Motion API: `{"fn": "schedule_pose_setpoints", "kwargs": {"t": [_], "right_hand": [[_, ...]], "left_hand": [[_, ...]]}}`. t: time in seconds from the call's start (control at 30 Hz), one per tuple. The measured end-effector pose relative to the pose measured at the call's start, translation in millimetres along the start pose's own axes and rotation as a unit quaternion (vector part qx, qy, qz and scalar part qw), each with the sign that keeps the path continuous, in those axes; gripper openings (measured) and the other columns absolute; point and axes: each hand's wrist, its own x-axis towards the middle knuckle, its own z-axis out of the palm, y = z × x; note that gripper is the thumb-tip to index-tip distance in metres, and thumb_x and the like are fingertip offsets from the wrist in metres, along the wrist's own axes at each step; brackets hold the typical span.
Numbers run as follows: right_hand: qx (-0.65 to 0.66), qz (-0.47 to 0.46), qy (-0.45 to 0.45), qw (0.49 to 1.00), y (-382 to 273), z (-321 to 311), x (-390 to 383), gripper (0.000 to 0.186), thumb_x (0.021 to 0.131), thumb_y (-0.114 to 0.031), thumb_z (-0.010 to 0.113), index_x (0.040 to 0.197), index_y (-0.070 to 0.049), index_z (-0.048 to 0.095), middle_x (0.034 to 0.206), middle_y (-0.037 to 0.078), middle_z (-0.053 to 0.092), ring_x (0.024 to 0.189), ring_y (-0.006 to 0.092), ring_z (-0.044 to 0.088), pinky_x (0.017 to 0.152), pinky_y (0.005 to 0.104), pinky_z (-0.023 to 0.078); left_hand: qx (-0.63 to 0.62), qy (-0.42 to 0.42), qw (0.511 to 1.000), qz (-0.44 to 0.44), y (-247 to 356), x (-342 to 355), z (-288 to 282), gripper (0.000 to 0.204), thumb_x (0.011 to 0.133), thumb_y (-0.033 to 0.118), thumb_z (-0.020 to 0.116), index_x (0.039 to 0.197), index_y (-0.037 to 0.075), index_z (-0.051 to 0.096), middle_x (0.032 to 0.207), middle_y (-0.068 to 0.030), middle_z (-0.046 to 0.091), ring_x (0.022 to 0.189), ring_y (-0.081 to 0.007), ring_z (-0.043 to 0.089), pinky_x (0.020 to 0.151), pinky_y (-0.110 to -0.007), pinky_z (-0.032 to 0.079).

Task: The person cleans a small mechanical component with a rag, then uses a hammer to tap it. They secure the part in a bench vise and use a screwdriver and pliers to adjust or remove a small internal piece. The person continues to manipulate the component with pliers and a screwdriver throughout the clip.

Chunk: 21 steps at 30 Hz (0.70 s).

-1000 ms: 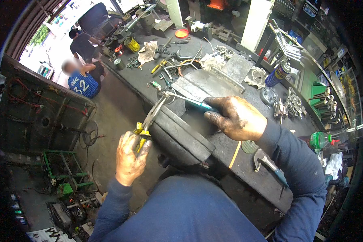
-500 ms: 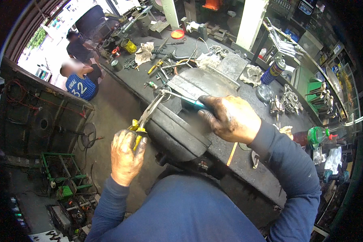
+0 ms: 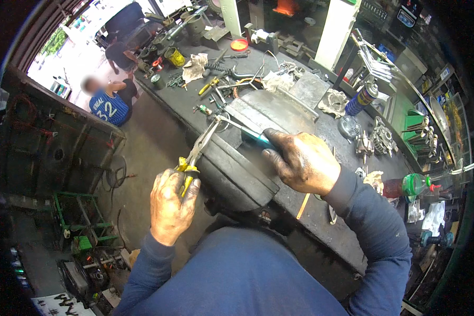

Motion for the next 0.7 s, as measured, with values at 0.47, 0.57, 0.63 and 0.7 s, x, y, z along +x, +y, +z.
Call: {"fn": "schedule_pose_setpoints", "kwargs": {"t": [0.47, 0.57, 0.63, 0.7], "right_hand": [[0.195, 0.041, -0.049, 0.979, -1.9, 8.5, 0.4, 0.04, 0.107, -0.021, 0.057, 0.137, 0.003, 0.064, 0.106, 0.022, 0.075, 0.096, 0.0222, 0.069, 0.09, 0.0405, 0.054], [0.213, 0.055, -0.062, 0.974, 0.6, 8.5, -0.8, 0.046, 0.109, -0.032, 0.058, 0.137, 0.005, 0.062, 0.094, 0.006, 0.067, 0.081, 0.013, 0.057, 0.074, 0.0333, 0.051], [0.219, 0.106, -0.074, 0.967, -9.3, 4.0, -1.1, 0.047, 0.106, -0.03, 0.058, 0.137, 0.005, 0.065, 0.111, 0.023, 0.075, 0.101, 0.0254, 0.07, 0.093, 0.0401, 0.053], [0.24, 0.127, -0.062, 0.961, -3.0, 14.0, -2.4, 0.049, 0.106, -0.033, 0.059, 0.137, 0.004, 0.065, 0.113, 0.023, 0.075, 0.104, 0.0257, 0.069, 0.094, 0.0394, 0.053]], "left_hand": [[-0.026, 0.05, 0.998, 0.01, -6.5, -10.9, 30.1, 0.02, 0.092, 0.016, 0.074, 0.102, -0.001, 0.071, 0.101, -0.0181, 0.067, 0.098, -0.0393, 0.061, 0.09, -0.048, 0.05], [-0.033, 0.044, 0.998, 0.004, -8.0, -11.3, 31.0, 0.02, 0.093, 0.017, 0.074, 0.103, -0.001, 0.071, 0.102, -0.018, 0.067, 0.1, -0.0396, 0.061, 0.09, -0.048, 0.05], [-0.038, 0.046, 0.998, -0.008, -6.1, -13.0, 33.3, 0.021, 0.093, 0.017, 0.074, 0.103, 0.0, 0.071, 0.102, -0.018, 0.067, 0.1, -0.0397, 0.061, 0.091, -0.047, 0.05], [-0.042, 0.052, 0.998, -0.02, -2.6, -14.8, 38.6, 0.022, 0.093, 0.019, 0.074, 0.104, 0.0, 0.071, 0.103, -0.0179, 0.067, 0.101, -0.0397, 0.061, 0.091, -0.047, 0.05]]}}
